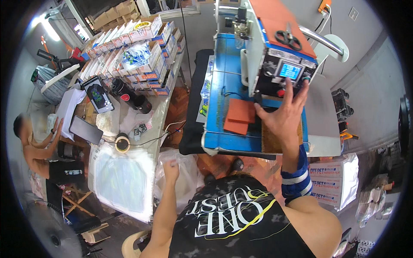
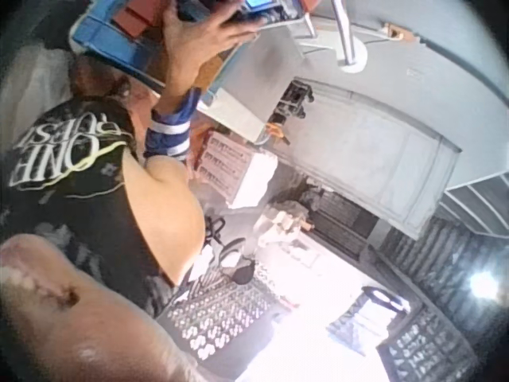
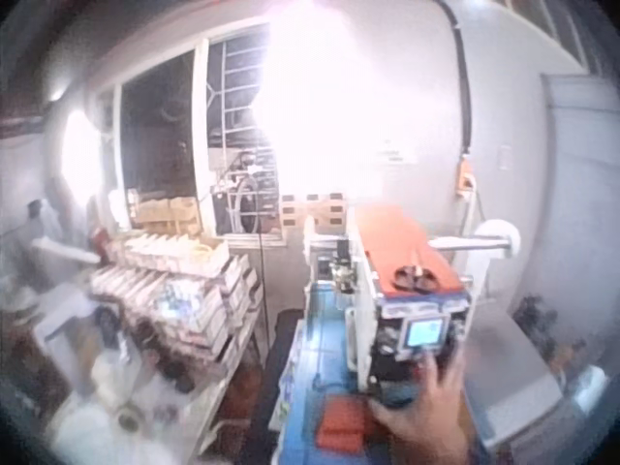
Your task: The person places black t-shirts on a heat press, aligns a car graphic transfer, and operates the press to apply the design. They repeat this process for multiple shirts, handling transfers and adjusting the shirts between cycles.
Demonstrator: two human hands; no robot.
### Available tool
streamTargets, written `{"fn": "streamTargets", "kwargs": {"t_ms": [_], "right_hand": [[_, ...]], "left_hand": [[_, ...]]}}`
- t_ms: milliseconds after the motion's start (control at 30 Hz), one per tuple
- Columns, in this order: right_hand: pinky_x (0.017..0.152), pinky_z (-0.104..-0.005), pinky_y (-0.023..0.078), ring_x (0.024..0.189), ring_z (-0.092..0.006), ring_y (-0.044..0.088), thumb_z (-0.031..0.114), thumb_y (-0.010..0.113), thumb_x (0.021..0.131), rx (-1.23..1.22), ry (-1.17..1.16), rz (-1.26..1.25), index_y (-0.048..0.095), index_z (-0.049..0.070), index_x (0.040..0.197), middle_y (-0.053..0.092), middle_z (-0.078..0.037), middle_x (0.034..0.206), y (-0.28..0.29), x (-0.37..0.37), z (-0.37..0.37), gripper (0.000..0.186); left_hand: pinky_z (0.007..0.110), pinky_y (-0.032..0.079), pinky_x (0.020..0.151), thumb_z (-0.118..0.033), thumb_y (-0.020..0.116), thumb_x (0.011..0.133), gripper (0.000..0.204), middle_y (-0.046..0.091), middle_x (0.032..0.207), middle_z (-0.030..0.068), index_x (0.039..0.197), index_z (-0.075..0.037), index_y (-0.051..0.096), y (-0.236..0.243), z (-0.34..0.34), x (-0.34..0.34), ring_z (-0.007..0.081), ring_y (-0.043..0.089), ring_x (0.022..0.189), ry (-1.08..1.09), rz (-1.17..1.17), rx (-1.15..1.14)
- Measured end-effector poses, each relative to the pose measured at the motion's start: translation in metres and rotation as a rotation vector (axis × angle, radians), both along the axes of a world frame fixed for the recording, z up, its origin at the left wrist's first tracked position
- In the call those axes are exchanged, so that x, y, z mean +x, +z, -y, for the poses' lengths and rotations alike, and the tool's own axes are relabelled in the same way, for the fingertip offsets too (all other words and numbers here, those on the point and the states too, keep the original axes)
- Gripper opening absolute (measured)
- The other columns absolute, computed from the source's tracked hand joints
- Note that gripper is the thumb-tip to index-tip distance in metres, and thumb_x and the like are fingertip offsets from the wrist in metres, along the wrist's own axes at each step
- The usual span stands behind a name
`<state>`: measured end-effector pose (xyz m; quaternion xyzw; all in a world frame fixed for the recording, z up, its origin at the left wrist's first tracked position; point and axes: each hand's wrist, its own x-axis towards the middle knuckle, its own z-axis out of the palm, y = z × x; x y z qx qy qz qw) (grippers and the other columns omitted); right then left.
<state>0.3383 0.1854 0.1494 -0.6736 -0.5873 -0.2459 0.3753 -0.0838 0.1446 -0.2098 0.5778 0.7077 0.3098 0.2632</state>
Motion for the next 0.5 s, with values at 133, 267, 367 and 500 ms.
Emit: {"fn": "streamTargets", "kwargs": {"t_ms": [133,267,367,500], "right_hand": [[0.110,-0.0651,0.032,0.135,-0.0619,0.030,0.044,0.090,0.057,-0.069,-0.056,0.029,0.046,0.012,0.147,0.023,-0.042,0.150,-0.003,-0.036,-0.017,0.105],[0.110,-0.0640,0.035,0.137,-0.0599,0.031,0.042,0.091,0.059,-0.018,-0.011,0.102,0.042,0.011,0.151,0.020,-0.042,0.152,-0.005,-0.055,-0.028,0.109],[0.113,-0.0622,0.033,0.139,-0.0587,0.030,0.042,0.091,0.060,-0.010,0.023,0.088,0.046,0.010,0.149,0.022,-0.041,0.153,-0.006,-0.066,-0.030,0.105],[0.111,-0.0634,0.034,0.138,-0.0597,0.032,0.043,0.088,0.065,0.094,0.005,0.136,0.045,0.015,0.152,0.024,-0.038,0.155,-0.012,-0.075,-0.031,0.101]], "left_hand": [[0.037,0.055,0.079,-0.012,0.065,0.085,0.020,0.074,0.089,0.0201,0.098,-0.002,0.076,-0.080,0.093,-0.014,0.0281,0.071,0.084,0.151,0.360,-0.517],[0.039,0.055,0.079,-0.021,0.056,0.092,0.026,0.074,0.092,0.0166,0.099,-0.006,0.076,-0.117,0.172,-0.022,0.0282,0.071,0.087,-0.441,0.025,-0.736],[0.046,0.055,0.086,-0.035,0.049,0.097,0.037,0.072,0.105,0.0187,0.101,-0.009,0.075,-0.127,0.214,-0.020,0.0380,0.068,0.098,-0.292,-0.174,-0.683],[0.048,0.054,0.089,-0.030,0.051,0.093,0.034,0.071,0.109,0.0207,0.103,-0.009,0.076,-0.136,0.264,-0.003,0.0397,0.067,0.104,0.120,-0.109,-0.696]]}}
